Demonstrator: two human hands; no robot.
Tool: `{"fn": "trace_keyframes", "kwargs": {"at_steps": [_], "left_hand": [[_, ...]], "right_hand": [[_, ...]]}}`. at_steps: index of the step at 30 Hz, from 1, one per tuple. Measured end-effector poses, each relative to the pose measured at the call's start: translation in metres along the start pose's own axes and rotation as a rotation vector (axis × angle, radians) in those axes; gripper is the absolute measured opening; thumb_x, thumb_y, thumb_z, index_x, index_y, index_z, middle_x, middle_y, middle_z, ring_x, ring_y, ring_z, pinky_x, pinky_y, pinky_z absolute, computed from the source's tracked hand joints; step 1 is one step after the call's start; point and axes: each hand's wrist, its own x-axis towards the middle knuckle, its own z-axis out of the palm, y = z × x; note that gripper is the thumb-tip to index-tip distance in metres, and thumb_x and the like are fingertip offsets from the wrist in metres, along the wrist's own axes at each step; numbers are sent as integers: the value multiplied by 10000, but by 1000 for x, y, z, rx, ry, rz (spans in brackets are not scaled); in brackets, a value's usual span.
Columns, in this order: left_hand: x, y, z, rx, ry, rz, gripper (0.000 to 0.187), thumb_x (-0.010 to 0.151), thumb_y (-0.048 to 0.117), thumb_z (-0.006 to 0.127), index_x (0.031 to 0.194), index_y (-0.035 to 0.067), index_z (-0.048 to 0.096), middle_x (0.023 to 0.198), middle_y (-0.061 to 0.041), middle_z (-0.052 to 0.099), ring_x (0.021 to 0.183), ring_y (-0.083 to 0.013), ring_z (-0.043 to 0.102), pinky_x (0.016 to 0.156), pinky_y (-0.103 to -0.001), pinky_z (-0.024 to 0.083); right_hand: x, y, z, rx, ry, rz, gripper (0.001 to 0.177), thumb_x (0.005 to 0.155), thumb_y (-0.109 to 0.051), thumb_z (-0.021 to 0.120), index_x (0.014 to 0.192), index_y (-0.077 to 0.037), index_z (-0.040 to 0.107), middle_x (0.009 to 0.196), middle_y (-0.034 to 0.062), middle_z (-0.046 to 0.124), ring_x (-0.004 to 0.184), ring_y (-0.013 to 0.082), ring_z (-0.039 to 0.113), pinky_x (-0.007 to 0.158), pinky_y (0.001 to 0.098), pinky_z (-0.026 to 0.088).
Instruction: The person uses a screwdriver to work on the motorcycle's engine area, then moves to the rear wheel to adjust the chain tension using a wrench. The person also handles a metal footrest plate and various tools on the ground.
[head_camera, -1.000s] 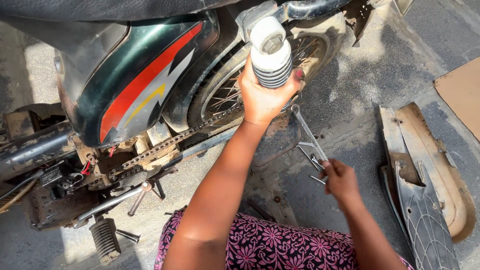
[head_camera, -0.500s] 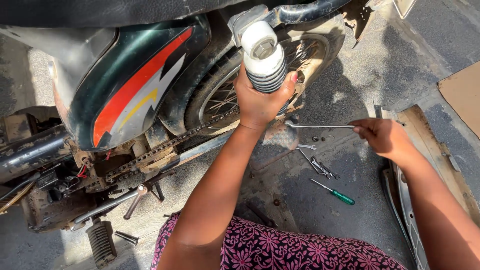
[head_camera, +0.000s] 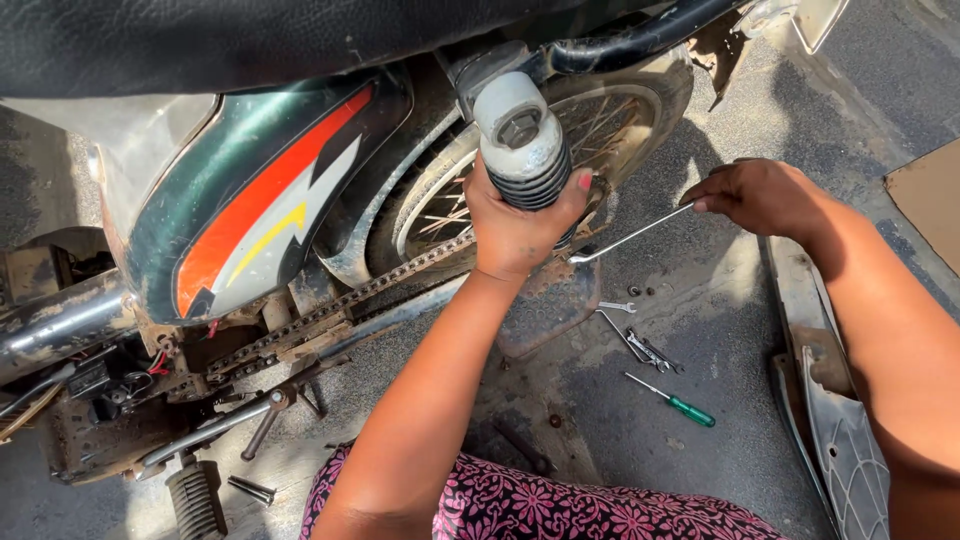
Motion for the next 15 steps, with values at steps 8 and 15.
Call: {"fn": "trace_keyframes", "kwargs": {"at_steps": [8, 15], "left_hand": [[3, 1, -1, 106, 8, 29, 525, 788, 177, 910, 1196, 11, 624, 1061, -57, 754, 949, -124, 733, 903, -287, 611], [0, -4, -2, -63, -31, 50, 518, 846, 180, 906, 1225, 0, 602, 1082, -59, 735, 983, -121, 717, 940, -269, 589]], "right_hand": [[5, -12, -17, 75, -132, 170, 332, 938, -385, 643, 1214, -266, 785, 1202, 11, 781, 1042, 217, 757, 947, 401, 582], [-4, -24, -8, 139, -99, 48, 366, 936, -408, 614, 1239, -266, 761, 1112, 12, 806, 938, 203, 790, 870, 387, 609]]}}
